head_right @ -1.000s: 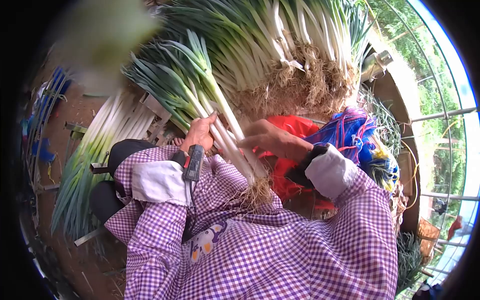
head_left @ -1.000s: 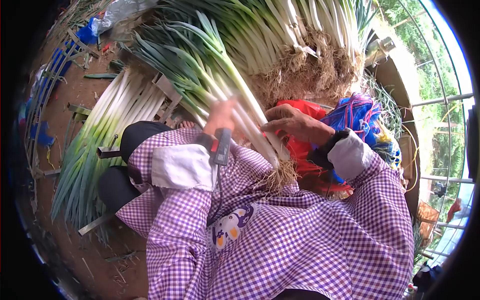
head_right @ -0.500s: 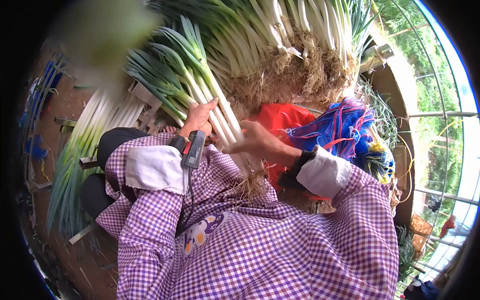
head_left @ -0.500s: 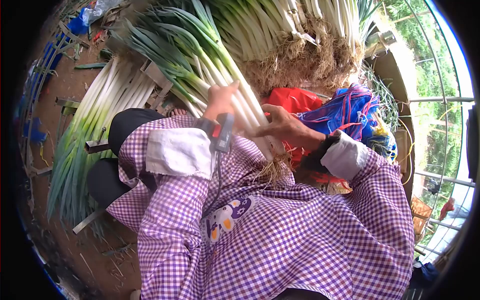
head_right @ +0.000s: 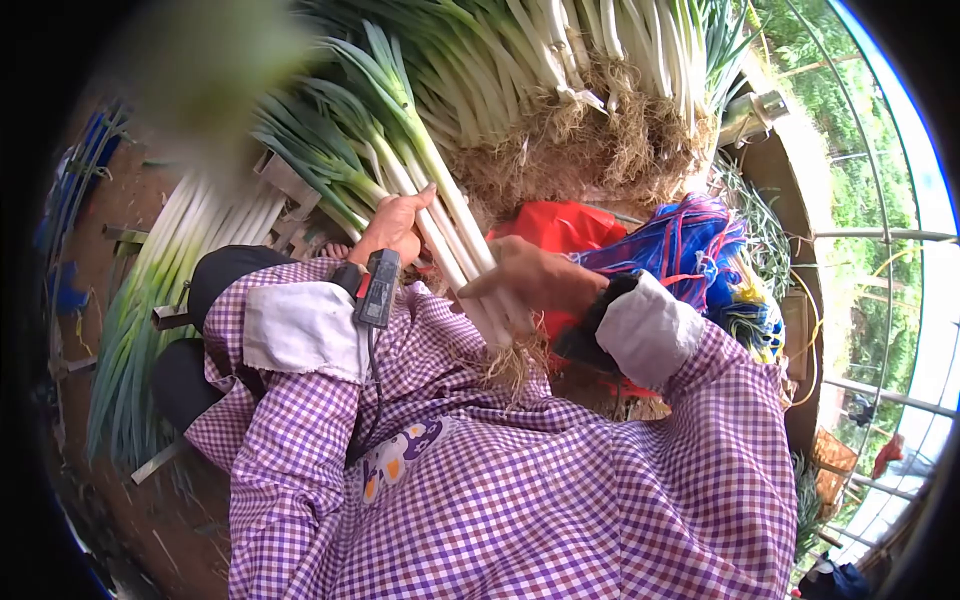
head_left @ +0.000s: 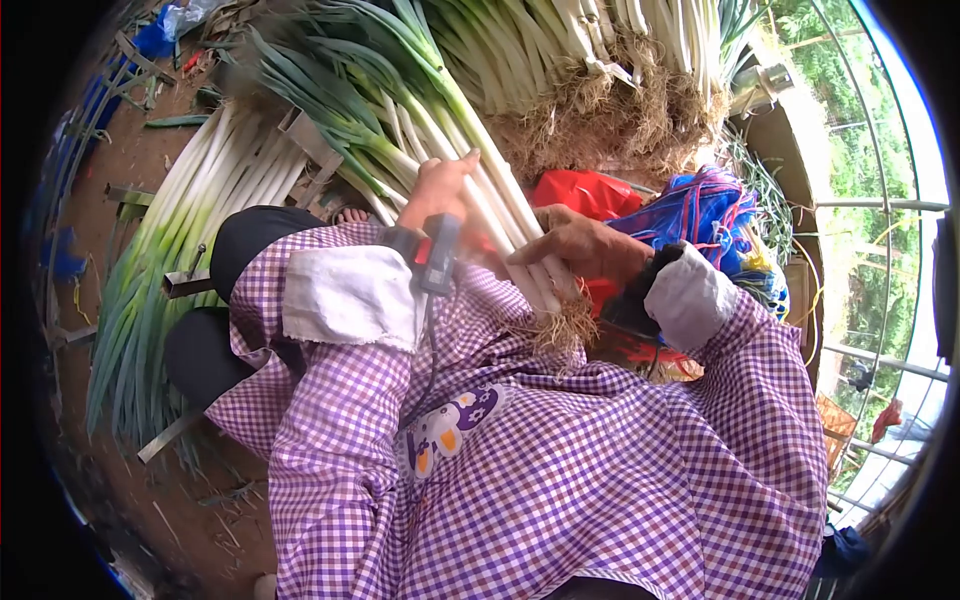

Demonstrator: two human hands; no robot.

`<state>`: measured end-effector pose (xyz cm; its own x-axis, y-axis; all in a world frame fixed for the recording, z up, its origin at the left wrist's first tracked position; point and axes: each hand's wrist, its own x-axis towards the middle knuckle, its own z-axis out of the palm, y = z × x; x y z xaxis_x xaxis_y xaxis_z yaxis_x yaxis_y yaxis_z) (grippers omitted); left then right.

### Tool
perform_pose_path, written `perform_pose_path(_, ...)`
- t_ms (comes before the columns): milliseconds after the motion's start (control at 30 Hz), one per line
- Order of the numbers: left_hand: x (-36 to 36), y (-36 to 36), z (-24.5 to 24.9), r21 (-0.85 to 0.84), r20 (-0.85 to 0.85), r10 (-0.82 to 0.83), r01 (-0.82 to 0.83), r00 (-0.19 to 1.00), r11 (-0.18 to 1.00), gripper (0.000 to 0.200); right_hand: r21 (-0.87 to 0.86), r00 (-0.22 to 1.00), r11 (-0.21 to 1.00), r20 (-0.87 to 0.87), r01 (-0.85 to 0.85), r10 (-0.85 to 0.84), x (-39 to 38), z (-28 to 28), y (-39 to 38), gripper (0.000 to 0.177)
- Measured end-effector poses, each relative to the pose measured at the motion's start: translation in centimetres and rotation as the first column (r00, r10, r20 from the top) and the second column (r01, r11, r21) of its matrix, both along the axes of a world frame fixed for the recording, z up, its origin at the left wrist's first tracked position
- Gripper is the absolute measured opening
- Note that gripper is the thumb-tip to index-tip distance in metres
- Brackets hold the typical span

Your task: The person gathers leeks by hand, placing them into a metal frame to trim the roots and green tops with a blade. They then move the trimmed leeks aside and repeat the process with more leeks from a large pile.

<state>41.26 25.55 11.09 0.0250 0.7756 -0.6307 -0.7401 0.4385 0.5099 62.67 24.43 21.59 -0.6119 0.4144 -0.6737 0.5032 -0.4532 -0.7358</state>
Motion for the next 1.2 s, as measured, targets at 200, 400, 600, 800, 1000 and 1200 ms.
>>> perform_pose_path(200, 0.2, -1.5, 4.5, 0.011, 0.147, -0.063, 0.062, 0.987, 0.998, 0.042, -0.111, 0.987, 0.989, -0.121, 0.096, -0.110, -1.1, -0.1, -1.8, 0.030)
perform_pose_path(400, 0.5, -1.7, 4.8, 0.024, 0.175, -0.097, 0.094, 0.980, 0.995, 0.044, -0.085, 0.996, 0.994, -0.054, 0.071, -0.075, -0.5, -0.7, -2.3, 0.033)
perform_pose_path(600, 0.0, -0.3, 1.3, 0.045, 0.150, -0.061, 0.055, 0.987, 0.997, 0.041, -0.163, 0.988, 0.980, -0.092, 0.111, -0.127, -0.2, 1.2, -4.0, 0.023)
perform_pose_path(800, -1.9, 2.7, -4.3, -0.031, 0.020, 0.107, -0.106, 0.994, 0.994, 0.039, -0.047, 0.997, 0.998, 0.059, -0.040, 0.043, 2.7, 5.5, -7.7, 0.025)
perform_pose_path(1000, -1.1, 1.4, -1.2, 0.054, 0.068, 0.075, -0.079, 0.995, 0.995, 0.082, -0.031, 0.987, 0.997, 0.145, 0.068, -0.063, 3.9, 5.2, -9.3, 0.037)
perform_pose_path(1200, -2.0, 2.1, 0.0, -0.083, -0.009, 0.177, -0.177, 0.984, 0.981, 0.035, 0.045, 0.993, 0.999, 0.118, 0.010, -0.016, 4.1, 4.7, -9.6, 0.039)
